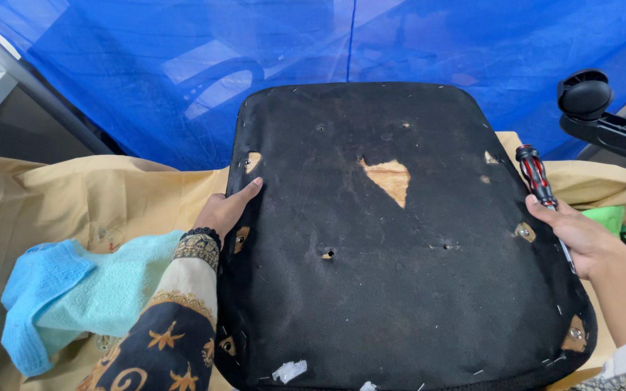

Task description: The person uses a screwdriver to remove screws from the underside of an office chair seat. They work methodically along the perimeter, unscrewing fasteners and setting them aside on a nearby cloth.

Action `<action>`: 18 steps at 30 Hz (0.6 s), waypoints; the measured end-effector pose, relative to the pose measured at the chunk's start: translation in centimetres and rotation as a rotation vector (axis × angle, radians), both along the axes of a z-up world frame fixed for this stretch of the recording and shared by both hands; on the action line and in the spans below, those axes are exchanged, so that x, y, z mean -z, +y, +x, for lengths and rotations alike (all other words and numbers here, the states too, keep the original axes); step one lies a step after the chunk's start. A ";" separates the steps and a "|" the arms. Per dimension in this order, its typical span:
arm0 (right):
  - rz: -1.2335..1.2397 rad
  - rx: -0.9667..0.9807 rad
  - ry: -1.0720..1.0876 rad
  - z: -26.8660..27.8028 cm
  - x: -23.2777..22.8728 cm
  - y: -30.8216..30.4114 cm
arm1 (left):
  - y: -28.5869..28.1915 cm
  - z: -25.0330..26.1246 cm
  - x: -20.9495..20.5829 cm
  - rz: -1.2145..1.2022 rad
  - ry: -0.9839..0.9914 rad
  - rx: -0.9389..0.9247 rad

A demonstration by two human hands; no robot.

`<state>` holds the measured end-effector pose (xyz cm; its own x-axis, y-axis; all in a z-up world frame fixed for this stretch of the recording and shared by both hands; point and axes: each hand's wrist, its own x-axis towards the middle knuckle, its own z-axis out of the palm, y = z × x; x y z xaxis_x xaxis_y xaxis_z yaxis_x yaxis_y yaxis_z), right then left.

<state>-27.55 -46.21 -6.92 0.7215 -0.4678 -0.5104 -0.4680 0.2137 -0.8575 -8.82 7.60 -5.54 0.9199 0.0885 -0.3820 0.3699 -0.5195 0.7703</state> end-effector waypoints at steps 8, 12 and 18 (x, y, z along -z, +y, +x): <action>-0.112 0.016 -0.006 -0.7 0.5 1.3 | -0.2 0.3 -1.8 0.140 -0.047 0.016; -0.191 0.047 0.016 -0.2 1.4 0.6 | -0.8 0.5 -2.7 0.277 -0.274 0.004; -0.668 0.205 0.034 0.5 1.0 2.1 | -11.8 -2.8 -1.8 0.306 -1.082 0.337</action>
<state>-27.09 -44.06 -7.94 0.5737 -0.8144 -0.0873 -0.5039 -0.2669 -0.8215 -11.61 -4.19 -3.78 0.7467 -0.2694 0.6082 -0.5928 -0.6842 0.4248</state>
